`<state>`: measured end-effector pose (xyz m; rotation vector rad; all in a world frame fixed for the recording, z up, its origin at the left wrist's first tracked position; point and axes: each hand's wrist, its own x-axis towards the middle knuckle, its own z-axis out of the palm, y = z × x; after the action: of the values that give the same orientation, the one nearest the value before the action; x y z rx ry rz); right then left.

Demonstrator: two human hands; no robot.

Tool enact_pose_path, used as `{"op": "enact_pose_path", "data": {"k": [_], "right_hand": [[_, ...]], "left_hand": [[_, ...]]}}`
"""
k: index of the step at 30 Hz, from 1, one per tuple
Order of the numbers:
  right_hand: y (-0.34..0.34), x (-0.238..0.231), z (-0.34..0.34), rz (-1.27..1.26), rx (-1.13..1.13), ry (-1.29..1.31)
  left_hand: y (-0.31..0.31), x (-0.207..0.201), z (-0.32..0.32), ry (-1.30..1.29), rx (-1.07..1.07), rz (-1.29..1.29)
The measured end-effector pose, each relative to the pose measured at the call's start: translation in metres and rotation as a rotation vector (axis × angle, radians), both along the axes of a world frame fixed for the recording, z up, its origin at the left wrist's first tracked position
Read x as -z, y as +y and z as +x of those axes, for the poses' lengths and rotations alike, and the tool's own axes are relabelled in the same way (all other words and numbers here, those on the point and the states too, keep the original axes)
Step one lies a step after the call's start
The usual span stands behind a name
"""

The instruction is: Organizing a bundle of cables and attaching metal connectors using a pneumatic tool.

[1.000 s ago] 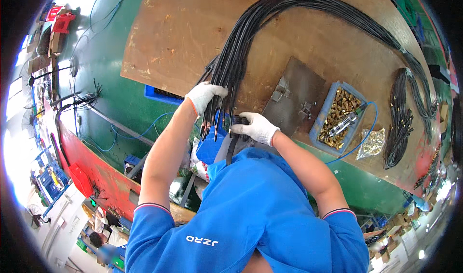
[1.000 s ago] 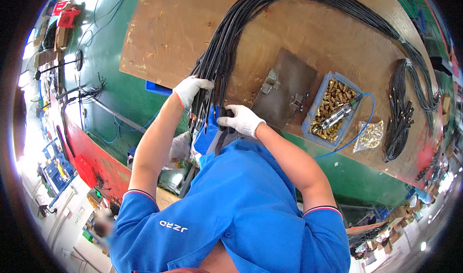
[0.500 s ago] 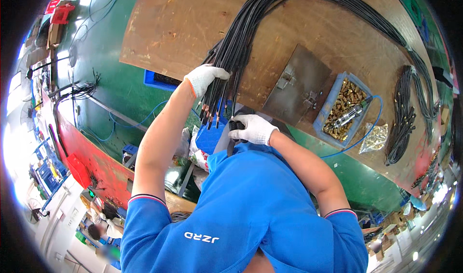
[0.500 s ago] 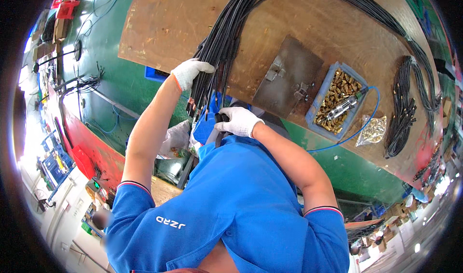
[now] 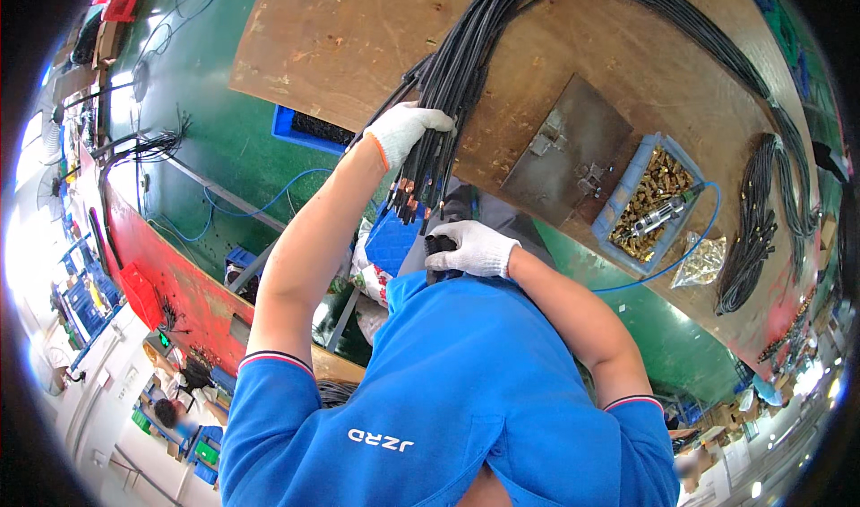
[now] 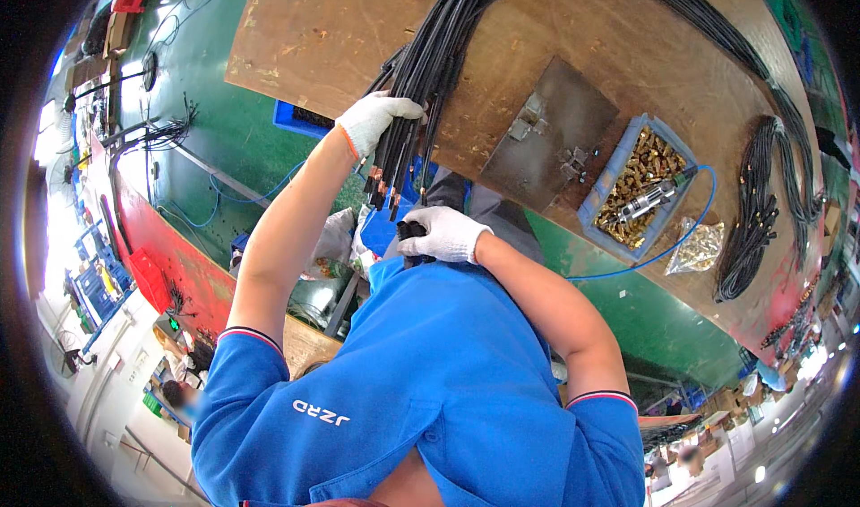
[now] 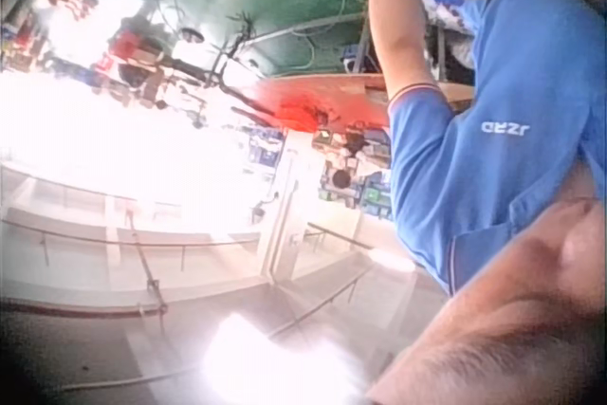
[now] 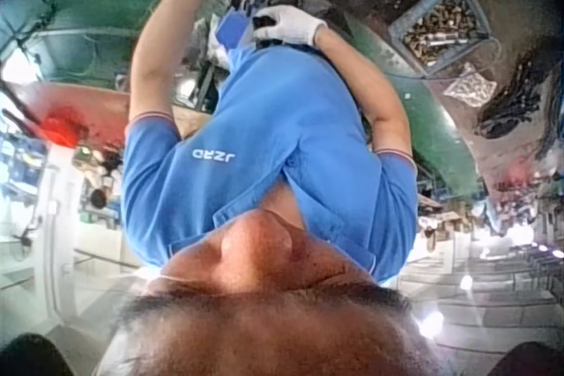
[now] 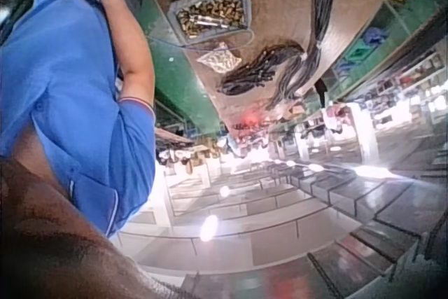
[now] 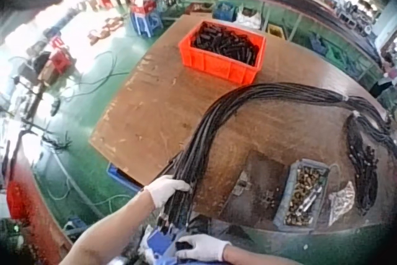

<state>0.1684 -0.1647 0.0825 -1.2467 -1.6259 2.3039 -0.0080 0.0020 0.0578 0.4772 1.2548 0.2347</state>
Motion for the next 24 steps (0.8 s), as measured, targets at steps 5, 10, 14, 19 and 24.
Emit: {"op": "enact_pose_path", "data": {"k": [5,10,14,19,24], "right_hand": [[0.007,-0.005,-0.003,-0.111,-0.035,0.006],[0.013,-0.012,-0.002,-0.186,-0.004,0.051],[0.003,0.0,-0.007,-0.412,0.181,0.233],[0.02,0.002,-0.002,-0.585,0.373,0.124],[0.053,0.042,-0.002,-0.36,0.57,0.089]], "left_hand": [[-0.003,0.006,0.001,-0.019,-0.016,0.009],[-0.006,0.002,0.005,-0.012,-0.016,0.04],[-0.005,0.005,0.004,0.0,-0.005,0.027],[-0.007,0.006,0.002,0.034,-0.021,0.025],[-0.002,0.0,0.001,0.072,0.023,0.065]]}}
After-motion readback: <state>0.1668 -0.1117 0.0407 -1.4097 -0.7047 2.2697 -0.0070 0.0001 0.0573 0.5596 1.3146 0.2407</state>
